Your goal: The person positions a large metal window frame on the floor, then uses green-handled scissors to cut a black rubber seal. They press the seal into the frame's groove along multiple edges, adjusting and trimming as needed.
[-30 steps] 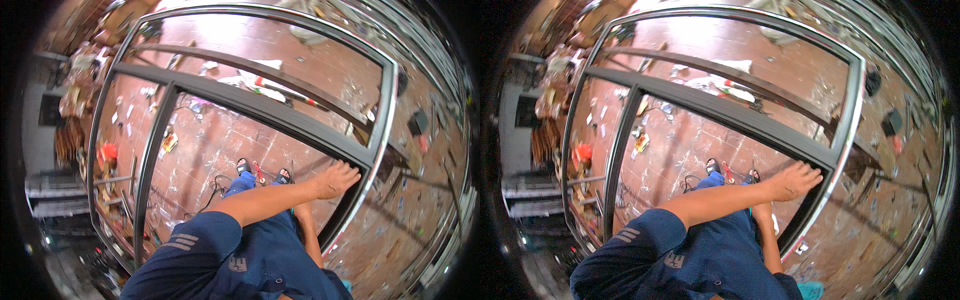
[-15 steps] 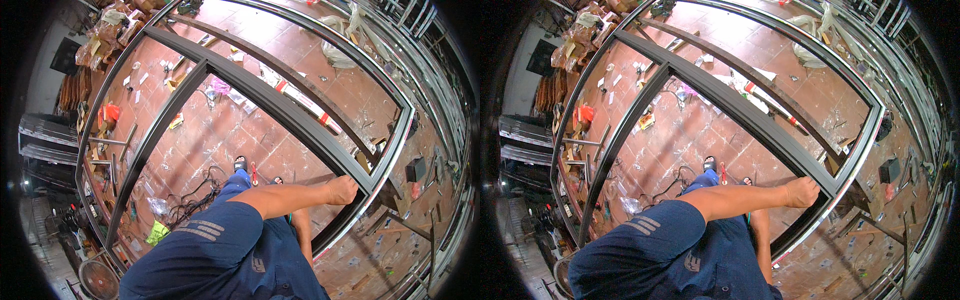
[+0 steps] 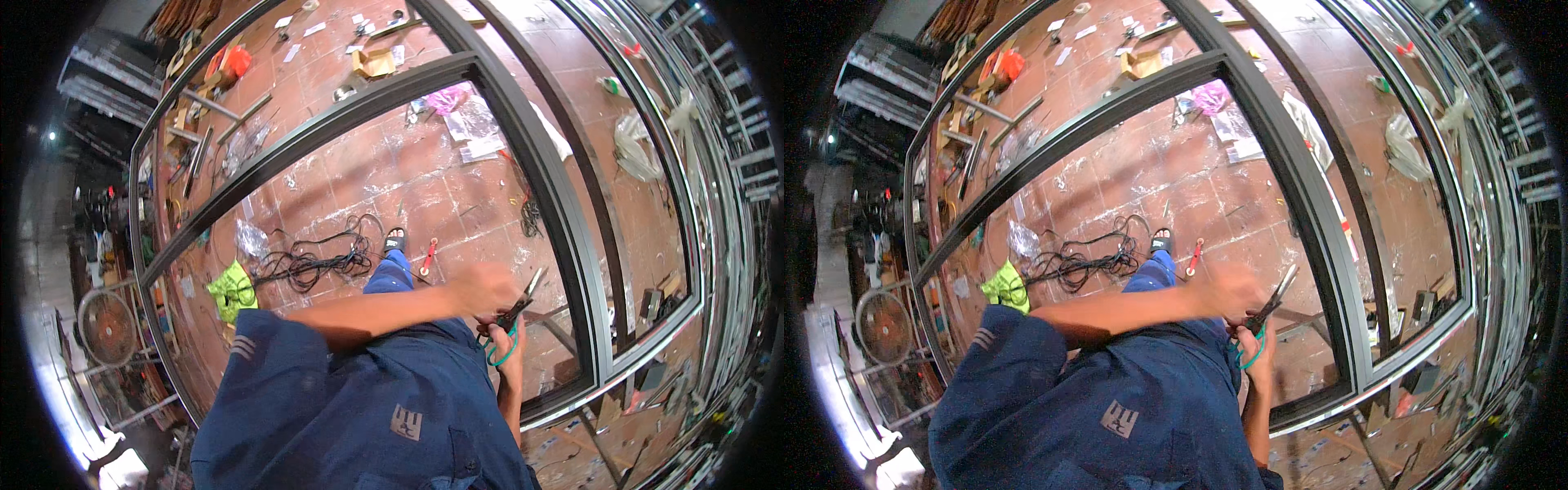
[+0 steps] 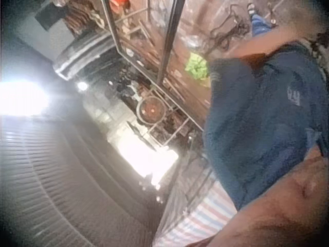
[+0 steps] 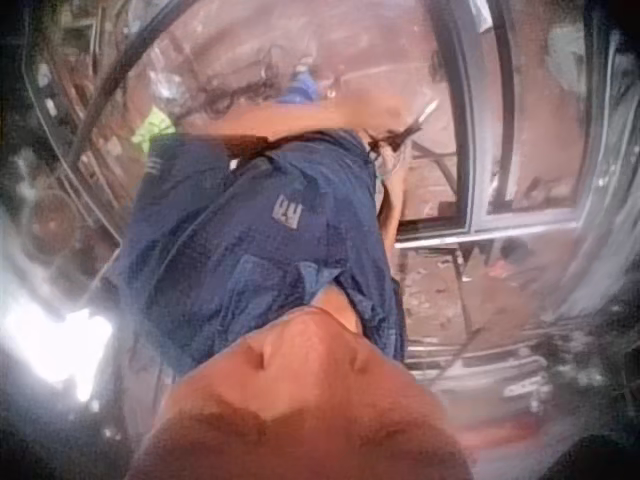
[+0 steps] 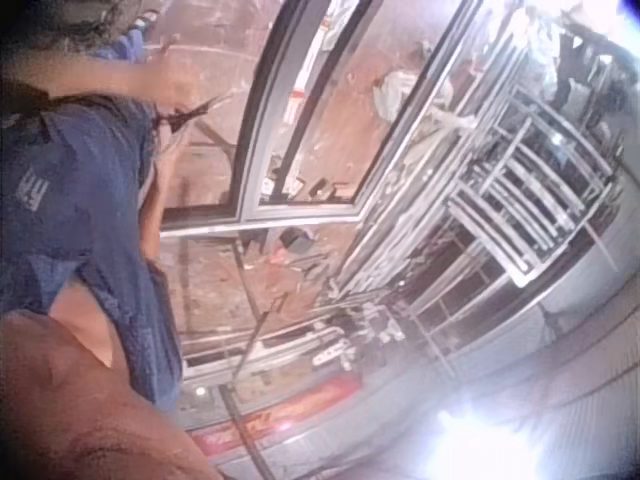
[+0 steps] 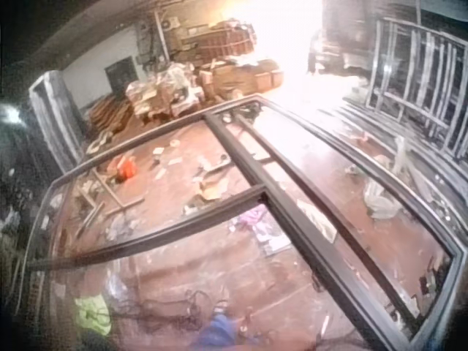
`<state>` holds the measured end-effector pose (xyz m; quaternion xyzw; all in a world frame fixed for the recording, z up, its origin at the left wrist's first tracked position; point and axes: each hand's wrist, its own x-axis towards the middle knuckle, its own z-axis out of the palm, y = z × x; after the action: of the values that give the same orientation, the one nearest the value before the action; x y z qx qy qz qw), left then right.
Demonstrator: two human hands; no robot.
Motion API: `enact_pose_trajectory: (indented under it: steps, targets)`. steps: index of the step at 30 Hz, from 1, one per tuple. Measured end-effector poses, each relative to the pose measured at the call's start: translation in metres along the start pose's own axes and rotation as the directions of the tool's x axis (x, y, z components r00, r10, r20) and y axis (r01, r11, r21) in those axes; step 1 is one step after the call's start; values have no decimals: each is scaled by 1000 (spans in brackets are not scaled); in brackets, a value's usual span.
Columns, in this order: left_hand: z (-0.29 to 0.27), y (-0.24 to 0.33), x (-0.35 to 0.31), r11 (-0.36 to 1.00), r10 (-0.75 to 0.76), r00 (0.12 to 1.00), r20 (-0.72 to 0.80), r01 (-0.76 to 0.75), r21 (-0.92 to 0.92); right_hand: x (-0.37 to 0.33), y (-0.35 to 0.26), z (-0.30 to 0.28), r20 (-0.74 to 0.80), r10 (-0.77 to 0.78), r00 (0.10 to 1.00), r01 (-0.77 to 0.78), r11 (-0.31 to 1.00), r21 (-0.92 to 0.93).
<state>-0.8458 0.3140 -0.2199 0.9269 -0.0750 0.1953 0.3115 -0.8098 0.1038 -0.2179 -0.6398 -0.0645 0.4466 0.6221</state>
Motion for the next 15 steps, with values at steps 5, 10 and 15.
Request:
enact_pose_trajectory:
  steps: [5, 10, 15]
  targets:
    - [-79, -60, -129, 551, -834, 540, 113, 803, 226, 37, -88, 66, 209, 2, 978, -14, 998, 55]
    - [-49, -83, -193, 748, -662, 748, -54, 663, 16, 59, -159, 149, 496, 1, 868, -73, 989, 126]
    - [-33, -138, -302, 302, -948, 302, 98, 953, -9, 54, -242, 231, 286, -196, 938, 163, 977, 136]
